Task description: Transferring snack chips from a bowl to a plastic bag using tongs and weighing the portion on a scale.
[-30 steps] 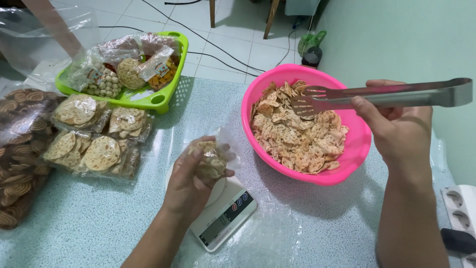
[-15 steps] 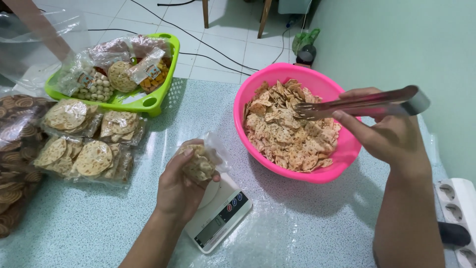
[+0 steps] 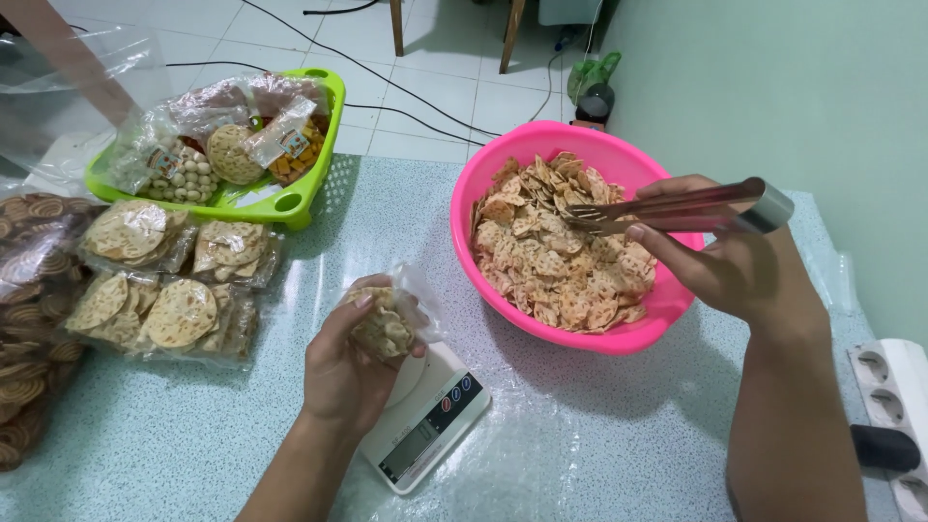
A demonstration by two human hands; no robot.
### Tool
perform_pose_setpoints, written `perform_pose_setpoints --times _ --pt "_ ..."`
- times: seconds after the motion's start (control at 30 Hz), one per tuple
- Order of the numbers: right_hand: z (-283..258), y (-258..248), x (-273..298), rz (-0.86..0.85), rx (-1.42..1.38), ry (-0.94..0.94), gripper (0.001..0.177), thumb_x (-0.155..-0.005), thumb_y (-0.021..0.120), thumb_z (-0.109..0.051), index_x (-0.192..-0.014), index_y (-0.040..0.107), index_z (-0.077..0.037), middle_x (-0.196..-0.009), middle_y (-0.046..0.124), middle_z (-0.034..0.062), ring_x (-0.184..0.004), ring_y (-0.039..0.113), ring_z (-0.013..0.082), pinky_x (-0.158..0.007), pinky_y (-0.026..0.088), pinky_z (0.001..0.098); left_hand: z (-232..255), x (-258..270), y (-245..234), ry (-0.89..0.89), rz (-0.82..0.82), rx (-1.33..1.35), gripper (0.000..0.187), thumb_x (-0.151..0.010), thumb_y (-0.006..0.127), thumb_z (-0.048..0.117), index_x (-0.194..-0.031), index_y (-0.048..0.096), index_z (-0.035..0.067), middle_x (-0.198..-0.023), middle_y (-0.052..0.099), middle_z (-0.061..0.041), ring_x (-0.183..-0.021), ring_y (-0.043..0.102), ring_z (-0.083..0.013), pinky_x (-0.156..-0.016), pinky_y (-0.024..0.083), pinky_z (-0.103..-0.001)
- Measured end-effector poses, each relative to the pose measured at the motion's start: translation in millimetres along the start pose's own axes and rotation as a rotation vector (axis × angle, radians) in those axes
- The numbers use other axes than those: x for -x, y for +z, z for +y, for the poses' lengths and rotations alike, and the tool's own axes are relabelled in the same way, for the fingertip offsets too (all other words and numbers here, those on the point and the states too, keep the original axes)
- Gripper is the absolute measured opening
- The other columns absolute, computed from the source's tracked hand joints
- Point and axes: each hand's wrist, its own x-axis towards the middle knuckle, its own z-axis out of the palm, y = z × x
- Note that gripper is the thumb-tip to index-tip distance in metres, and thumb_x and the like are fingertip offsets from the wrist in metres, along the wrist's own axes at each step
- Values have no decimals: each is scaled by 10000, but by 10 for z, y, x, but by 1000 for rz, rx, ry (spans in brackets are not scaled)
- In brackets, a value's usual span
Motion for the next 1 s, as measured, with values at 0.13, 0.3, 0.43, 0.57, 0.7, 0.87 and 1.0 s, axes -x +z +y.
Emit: perform_pose_setpoints --times 0.13,0.3,0.43,0.57,0.7,0.87,1.0 --pt "-1 -5 0 8 25 80 380 -933 756 -226 -1235 710 -1 -1168 757 153 -1032 743 306 -877 610 422 -24 -13 -30 0 0 7 276 -879 649 180 -1100 642 14 -889 658 -181 -748 636 -287 -560 546 -385" --pt "16 -1 22 68 37 -14 318 -962 756 -160 -1199 729 50 -1201 731 193 -1064 727 334 -946 598 446 -34 -18 -28 -8 -2 -16 284 -873 664 187 -1100 644 17 -891 666 -170 -733 642 -277 -560 551 -380" --pt "-23 -21 13 113 85 -76 310 -971 778 -148 -1198 726 58 -1181 741 182 -1045 735 320 -925 603 421 -24 -6 -4 -18 22 -23 282 -862 669 189 -1087 639 22 -926 643 -166 -777 626 -268 -563 547 -369" --pt "-33 -46 5 123 120 -66 299 -999 763 -148 -1208 719 62 -1187 736 175 -1051 732 316 -925 593 418 -30 -18 -10 -5 11 -15 297 -866 664 176 -1117 618 23 -905 651 -177 -749 640 -276 -561 557 -381" --pt "-19 -40 27 165 180 -76 229 -1039 758 -157 -1159 776 37 -1234 729 152 -1061 729 302 -950 584 407 -33 -18 -4 -9 33 -35 404 -866 637 191 -1244 572 63 -899 665 -197 -749 643 -294 -559 544 -385" --pt "14 -26 44 206 162 -32 265 -1046 784 -122 -1220 737 71 -1233 718 157 -1073 723 312 -961 583 402 -23 -14 35 21 36 -35 529 -844 633 151 -1352 493 118 -1056 661 -207 -819 647 -283 -560 576 -367" --pt "63 -23 56 220 252 -81 215 -1072 779 -135 -1178 785 52 -1243 722 158 -1098 718 297 -988 569 392 19 17 123 37 90 -86 761 -811 624 122 -1511 363 268 -1157 638 -242 -798 612 -264 -578 567 -347"
